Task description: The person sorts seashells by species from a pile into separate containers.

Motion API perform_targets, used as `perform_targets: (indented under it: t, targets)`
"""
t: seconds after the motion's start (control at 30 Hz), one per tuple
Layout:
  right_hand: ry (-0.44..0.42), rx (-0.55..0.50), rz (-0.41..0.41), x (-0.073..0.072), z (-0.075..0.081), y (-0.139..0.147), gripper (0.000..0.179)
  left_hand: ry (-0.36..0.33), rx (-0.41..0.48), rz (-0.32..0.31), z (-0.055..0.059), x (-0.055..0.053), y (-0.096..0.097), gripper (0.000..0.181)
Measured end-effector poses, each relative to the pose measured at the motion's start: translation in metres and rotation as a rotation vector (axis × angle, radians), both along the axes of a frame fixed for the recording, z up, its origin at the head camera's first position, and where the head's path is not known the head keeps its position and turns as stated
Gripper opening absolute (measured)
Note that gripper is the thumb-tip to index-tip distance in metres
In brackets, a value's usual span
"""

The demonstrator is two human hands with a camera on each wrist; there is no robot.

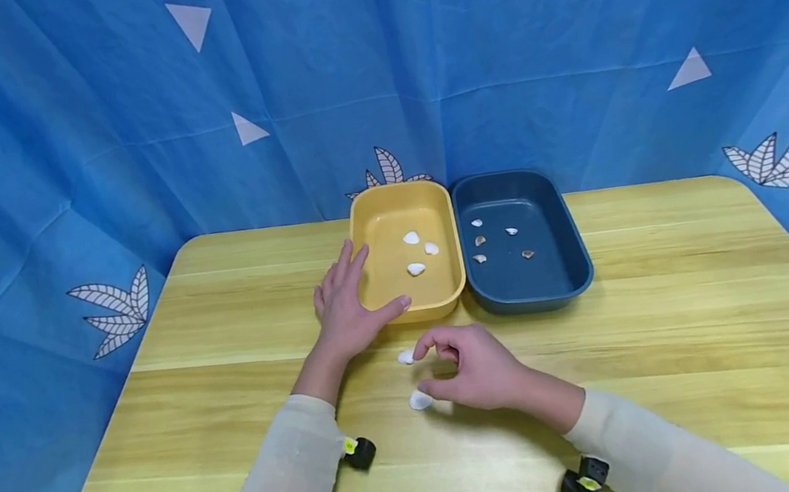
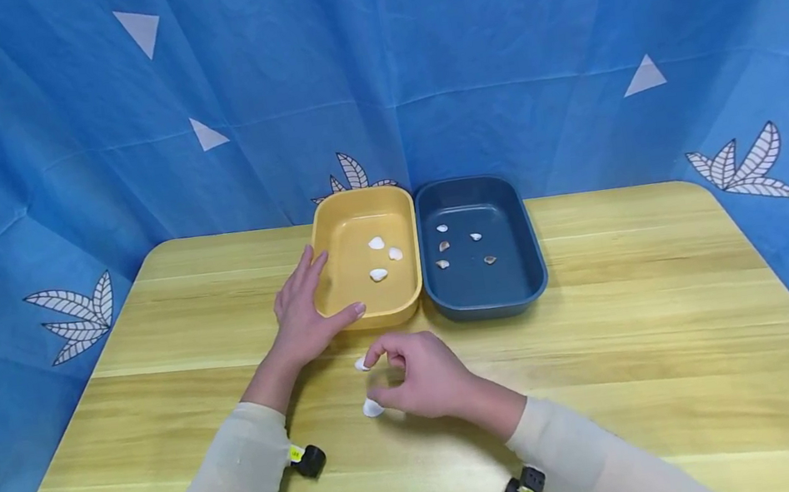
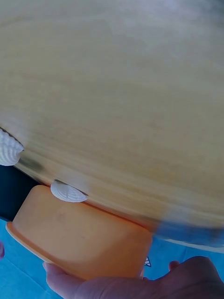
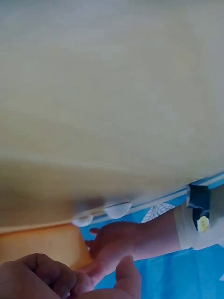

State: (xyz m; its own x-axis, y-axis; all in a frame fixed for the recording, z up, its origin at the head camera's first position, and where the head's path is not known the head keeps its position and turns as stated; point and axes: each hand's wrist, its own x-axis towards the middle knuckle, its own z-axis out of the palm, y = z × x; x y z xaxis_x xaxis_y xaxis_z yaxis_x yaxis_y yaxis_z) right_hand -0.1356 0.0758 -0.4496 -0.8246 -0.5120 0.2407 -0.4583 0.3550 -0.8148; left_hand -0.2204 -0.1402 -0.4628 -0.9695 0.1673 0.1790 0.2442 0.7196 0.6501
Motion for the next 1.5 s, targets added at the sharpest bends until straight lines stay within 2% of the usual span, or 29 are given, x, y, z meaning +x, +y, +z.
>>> perform_targets:
  t: [0.2,0.4,0.7,0.9,1.17,1.4,1.5]
  targets:
    - [0.014,0.083,0.067,0.001,-0.009,-0.002,0.027,-0.016,-0.01,0.005,0.001,0.0,0.0,0.103]
    - [0.032,0.111,0.121,0.0,-0.016,-0.003,0.024,-0.021,-0.004,0.008,0.003,0.001,0.001,0.103]
    - [0.074,0.24,0.176,-0.003,-0.017,-0.005,0.027,-0.015,-0.004,0.007,0.001,0.0,0.001,0.103]
    - [0.097,0.3,0.185,-0.006,-0.017,-0.006,0.026,-0.011,0.002,0.008,0.002,0.0,0.001,0.102]
    - [0.066,0.337,0.16,-0.009,-0.018,-0.005,0.019,-0.011,-0.01,0.007,0.001,0.0,0.001,0.102]
    - [0.089,0.355,0.13,-0.009,-0.02,-0.004,0.024,-0.004,-0.009,0.007,-0.001,0.0,0.001,0.102]
    - [0.074,0.357,0.145,-0.01,-0.02,-0.002,0.024,0.001,-0.004,0.006,-0.001,0.001,0.001,0.102]
